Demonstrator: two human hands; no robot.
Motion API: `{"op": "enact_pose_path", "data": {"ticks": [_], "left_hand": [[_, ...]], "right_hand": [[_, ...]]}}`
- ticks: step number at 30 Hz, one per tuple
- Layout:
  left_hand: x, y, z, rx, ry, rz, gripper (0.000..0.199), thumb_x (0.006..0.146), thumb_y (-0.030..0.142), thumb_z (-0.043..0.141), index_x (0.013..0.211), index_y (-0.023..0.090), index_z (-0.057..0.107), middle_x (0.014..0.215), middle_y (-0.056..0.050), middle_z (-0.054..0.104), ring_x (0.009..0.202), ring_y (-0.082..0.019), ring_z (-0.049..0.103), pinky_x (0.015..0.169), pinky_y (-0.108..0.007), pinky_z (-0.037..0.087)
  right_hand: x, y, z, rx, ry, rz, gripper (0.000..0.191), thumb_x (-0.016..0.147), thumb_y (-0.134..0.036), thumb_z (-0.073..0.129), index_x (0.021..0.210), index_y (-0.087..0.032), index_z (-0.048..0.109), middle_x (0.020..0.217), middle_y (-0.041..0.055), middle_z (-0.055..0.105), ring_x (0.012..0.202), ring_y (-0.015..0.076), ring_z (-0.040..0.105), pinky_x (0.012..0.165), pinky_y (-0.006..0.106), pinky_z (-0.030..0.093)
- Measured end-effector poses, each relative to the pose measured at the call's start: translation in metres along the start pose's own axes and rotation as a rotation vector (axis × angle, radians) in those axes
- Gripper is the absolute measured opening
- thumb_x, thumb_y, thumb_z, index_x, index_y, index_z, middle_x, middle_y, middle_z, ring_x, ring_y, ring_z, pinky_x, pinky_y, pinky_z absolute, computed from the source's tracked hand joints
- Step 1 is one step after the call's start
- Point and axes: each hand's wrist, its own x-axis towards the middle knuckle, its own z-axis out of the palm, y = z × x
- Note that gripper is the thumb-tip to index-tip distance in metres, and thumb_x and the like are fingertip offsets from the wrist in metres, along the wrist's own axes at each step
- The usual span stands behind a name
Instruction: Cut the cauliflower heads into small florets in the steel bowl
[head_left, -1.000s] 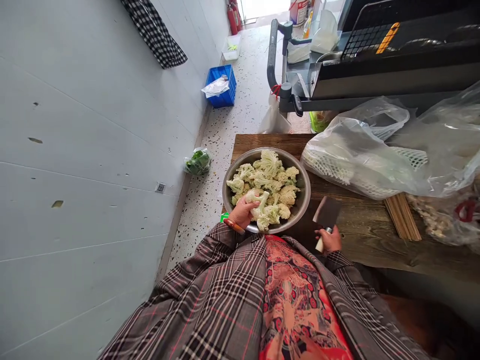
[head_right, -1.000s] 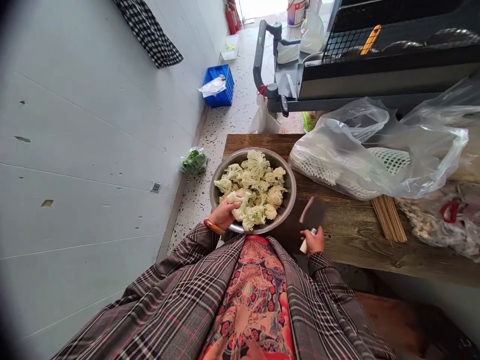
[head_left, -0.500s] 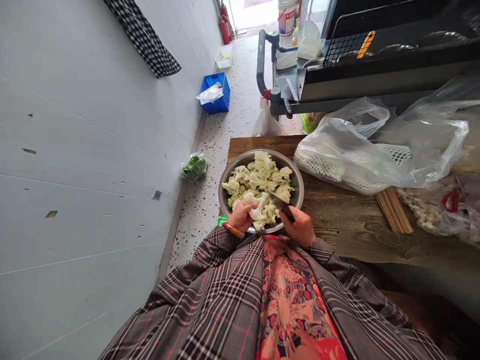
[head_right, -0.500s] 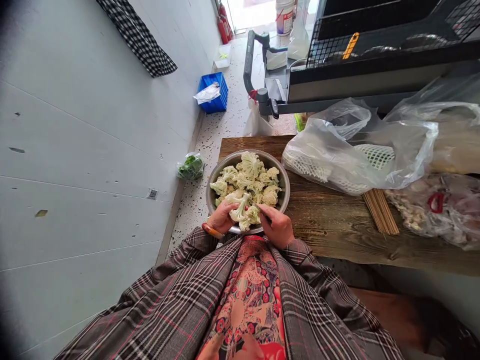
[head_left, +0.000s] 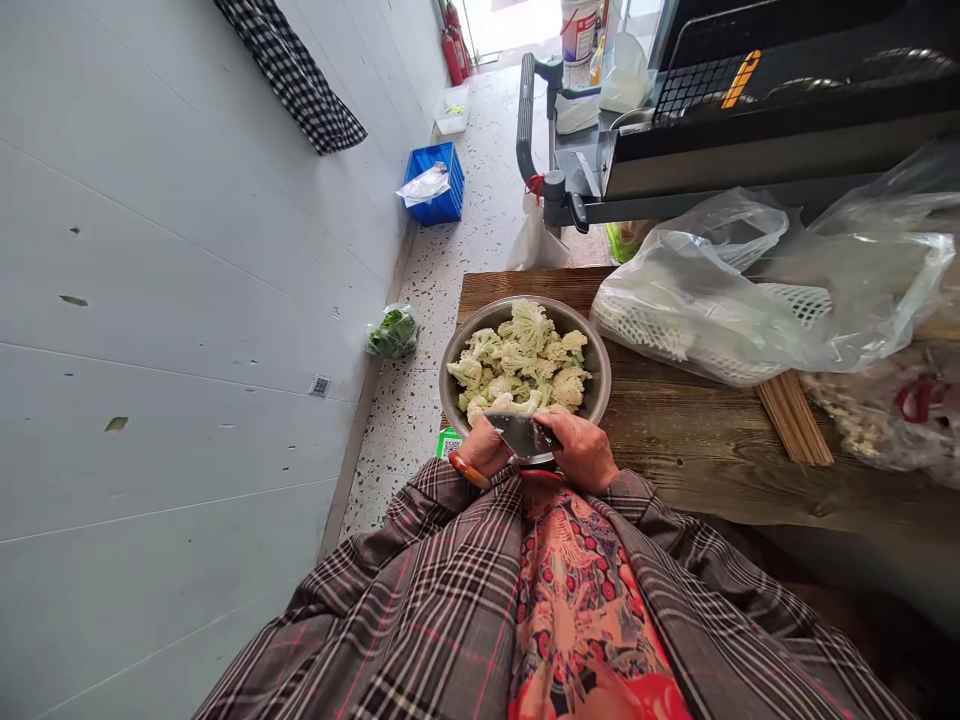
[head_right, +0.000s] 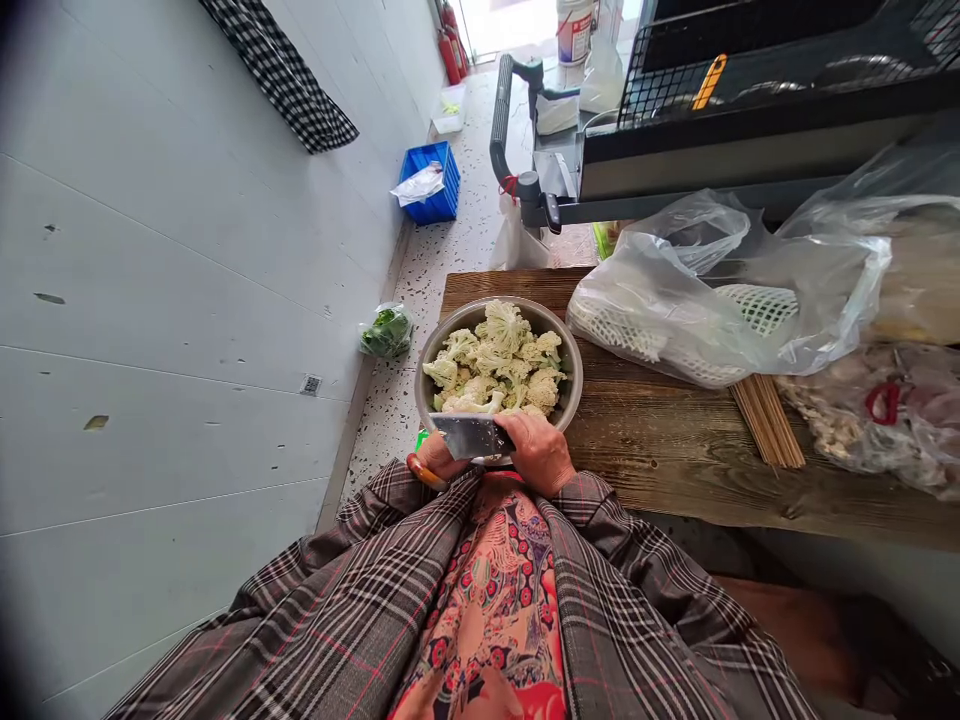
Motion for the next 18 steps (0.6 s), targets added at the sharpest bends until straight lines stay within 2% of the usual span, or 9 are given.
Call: {"op": "enact_pose_path", "data": {"ticks": [3, 9, 13, 18], "left_hand": [[0.002, -0.004, -0.006, 0.006, -0.044, -0.010, 0.016, 0.070, 0.017, 0.073, 0.086, 0.012, 0.070, 0.088, -0.007, 0.074, 0.097, -0.024, 0.067, 0.089, -0.034, 0.052], [-0.001, -0.001, -0.016, -0.034, -0.018, -0.027, 0.029, 0.070, 0.020, 0.076, 0.097, 0.013, 0.066, 0.092, -0.006, 0.073, 0.086, -0.019, 0.070, 0.085, -0.034, 0.056], [-0.002, -0.001, -0.017, -0.037, -0.012, -0.028, 0.029, 0.069, 0.020, 0.076, 0.096, 0.014, 0.066, 0.093, -0.007, 0.073, 0.089, -0.021, 0.070, 0.086, -0.036, 0.055], [-0.001, -0.010, -0.010, 0.021, -0.038, -0.044, 0.027, 0.067, 0.018, 0.076, 0.093, 0.014, 0.068, 0.090, -0.007, 0.074, 0.090, -0.022, 0.069, 0.087, -0.036, 0.055]], "right_hand": [[-0.006, 0.009, 0.009, 0.007, 0.025, 0.018, 0.040, 0.078, -0.003, 0.047, 0.111, -0.018, 0.062, 0.100, 0.0064, 0.072, 0.092, 0.0188, 0.066, 0.081, 0.028, 0.052], [-0.026, 0.030, 0.027, -0.020, 0.044, 0.119, 0.031, 0.085, -0.007, 0.047, 0.108, -0.019, 0.063, 0.094, 0.0057, 0.072, 0.086, 0.0170, 0.067, 0.076, 0.026, 0.051], [-0.028, 0.027, 0.024, -0.040, 0.060, 0.110, 0.024, 0.089, -0.012, 0.047, 0.105, -0.018, 0.064, 0.088, 0.0061, 0.071, 0.080, 0.0170, 0.067, 0.071, 0.025, 0.050], [-0.017, 0.019, 0.021, 0.029, 0.030, 0.060, 0.025, 0.091, -0.016, 0.046, 0.108, -0.020, 0.064, 0.092, 0.0065, 0.071, 0.086, 0.0180, 0.066, 0.076, 0.027, 0.050]]}}
